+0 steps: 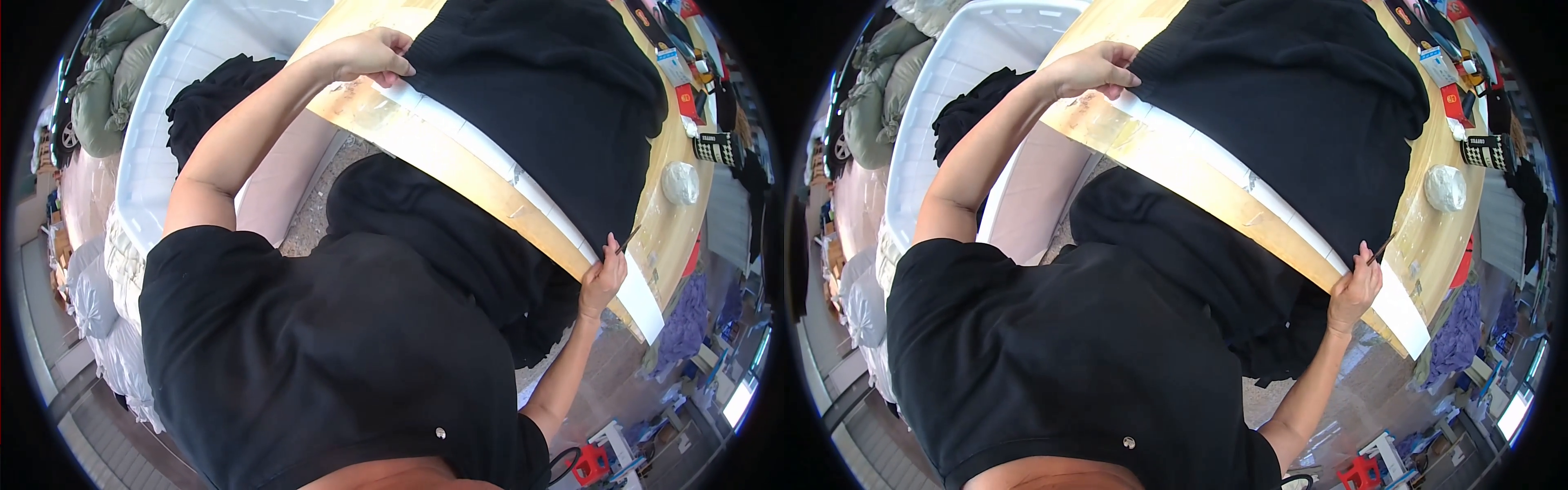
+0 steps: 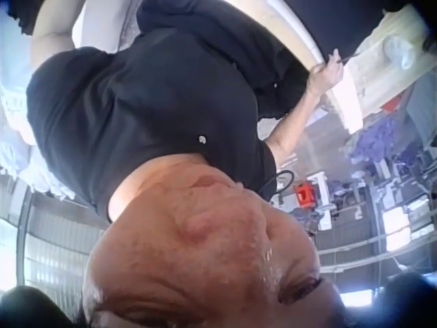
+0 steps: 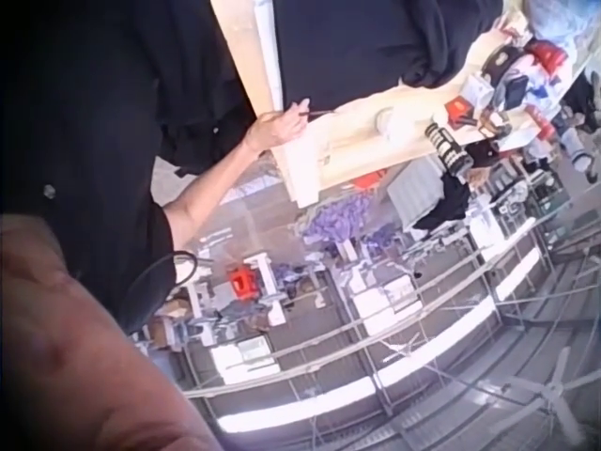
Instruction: Marking layout lines on black garments using a paper template and a white marking tool.
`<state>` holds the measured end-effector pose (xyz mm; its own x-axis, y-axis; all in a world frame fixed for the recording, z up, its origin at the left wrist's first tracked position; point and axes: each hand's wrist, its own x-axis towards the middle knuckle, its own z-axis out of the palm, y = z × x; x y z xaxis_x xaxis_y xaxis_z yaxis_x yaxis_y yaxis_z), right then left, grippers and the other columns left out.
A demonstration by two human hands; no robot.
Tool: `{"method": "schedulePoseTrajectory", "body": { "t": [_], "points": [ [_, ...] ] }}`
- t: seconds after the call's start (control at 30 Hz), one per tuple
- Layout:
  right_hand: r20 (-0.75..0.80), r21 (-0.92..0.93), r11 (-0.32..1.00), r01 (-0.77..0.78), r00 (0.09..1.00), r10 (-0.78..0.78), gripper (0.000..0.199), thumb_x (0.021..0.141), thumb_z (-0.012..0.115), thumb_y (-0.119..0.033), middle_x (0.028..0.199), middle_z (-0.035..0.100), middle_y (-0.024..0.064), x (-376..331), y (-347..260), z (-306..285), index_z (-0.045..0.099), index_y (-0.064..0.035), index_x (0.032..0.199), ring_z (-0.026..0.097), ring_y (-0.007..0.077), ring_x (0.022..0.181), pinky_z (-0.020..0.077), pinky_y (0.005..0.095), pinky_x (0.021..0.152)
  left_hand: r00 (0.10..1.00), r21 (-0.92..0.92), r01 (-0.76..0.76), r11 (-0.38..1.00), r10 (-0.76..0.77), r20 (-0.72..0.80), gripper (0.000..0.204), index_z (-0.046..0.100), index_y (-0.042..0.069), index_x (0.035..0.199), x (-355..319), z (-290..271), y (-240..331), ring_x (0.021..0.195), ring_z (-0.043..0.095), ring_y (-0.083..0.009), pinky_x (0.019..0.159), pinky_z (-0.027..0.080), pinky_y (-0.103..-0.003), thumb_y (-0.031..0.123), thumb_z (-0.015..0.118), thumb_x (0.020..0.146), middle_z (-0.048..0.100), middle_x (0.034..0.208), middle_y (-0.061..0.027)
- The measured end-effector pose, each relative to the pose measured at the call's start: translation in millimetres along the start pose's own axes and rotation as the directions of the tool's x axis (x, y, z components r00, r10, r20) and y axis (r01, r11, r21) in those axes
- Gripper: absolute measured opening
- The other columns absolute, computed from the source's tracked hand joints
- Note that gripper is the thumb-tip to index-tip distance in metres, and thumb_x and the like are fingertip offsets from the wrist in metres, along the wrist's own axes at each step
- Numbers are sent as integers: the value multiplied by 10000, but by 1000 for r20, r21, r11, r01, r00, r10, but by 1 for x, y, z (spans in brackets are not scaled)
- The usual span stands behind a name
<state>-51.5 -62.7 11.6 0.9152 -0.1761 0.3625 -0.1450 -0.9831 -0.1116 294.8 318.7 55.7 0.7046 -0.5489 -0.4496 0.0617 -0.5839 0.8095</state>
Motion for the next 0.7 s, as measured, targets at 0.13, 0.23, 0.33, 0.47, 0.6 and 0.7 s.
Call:
{"method": "schedulePoseTrajectory", "body": {
  "t": [0.13,0.23,0.33,0.47,0.6,0.7],
  "points": [
    [-27,12,1000,12,1000,-11,425,707,503,142,1121,616,101,0,3,3,570,13,1106,556,292,1050,376,412,961,1000,-49,15,999,-16,-3,94,539,48,782,-1,2,-2,513,579,-90,550,509,-190,28,611,839,582,685,-60],
    [-9,11,1000,-20,1000,20,437,708,505,144,1125,615,108,0,0,-3,573,8,1117,551,292,1065,380,408,957,997,112,63,992,-57,-52,71,582,11,892,4,17,0,567,595,-104,578,520,-216,29,617,832,596,712,-67],
    [12,79,996,-33,999,32,496,715,478,127,1136,607,120,-7,6,-9,548,-19,1183,553,286,1061,404,374,927,988,366,5,931,52,-147,308,578,-34,1072,12,34,1,661,621,-171,627,528,-276,57,636,784,608,740,-105],
    [235,671,663,-333,943,236,413,765,428,101,1212,567,143,5,23,-25,490,21,1165,508,213,1171,365,323,1008,719,676,-189,712,570,-399,375,563,-2,1113,18,20,-16,707,633,-223,654,519,-307,65,657,756,604,907,-156],
    [337,805,382,-454,880,335,308,806,375,126,1146,590,186,0,62,-36,481,63,1088,562,238,1106,406,320,991,498,387,-788,479,866,-58,169,653,27,883,-4,178,98,822,596,-258,709,506,-326,3,670,716,593,876,-102],
    [367,807,323,-494,849,381,293,821,367,124,1118,601,193,-1,69,-34,480,66,1084,582,236,1074,423,317,978,349,160,-928,337,936,53,160,641,21,837,4,314,118,871,574,-262,729,490,-352,29,690,685,582,890,-87]
  ]
}}
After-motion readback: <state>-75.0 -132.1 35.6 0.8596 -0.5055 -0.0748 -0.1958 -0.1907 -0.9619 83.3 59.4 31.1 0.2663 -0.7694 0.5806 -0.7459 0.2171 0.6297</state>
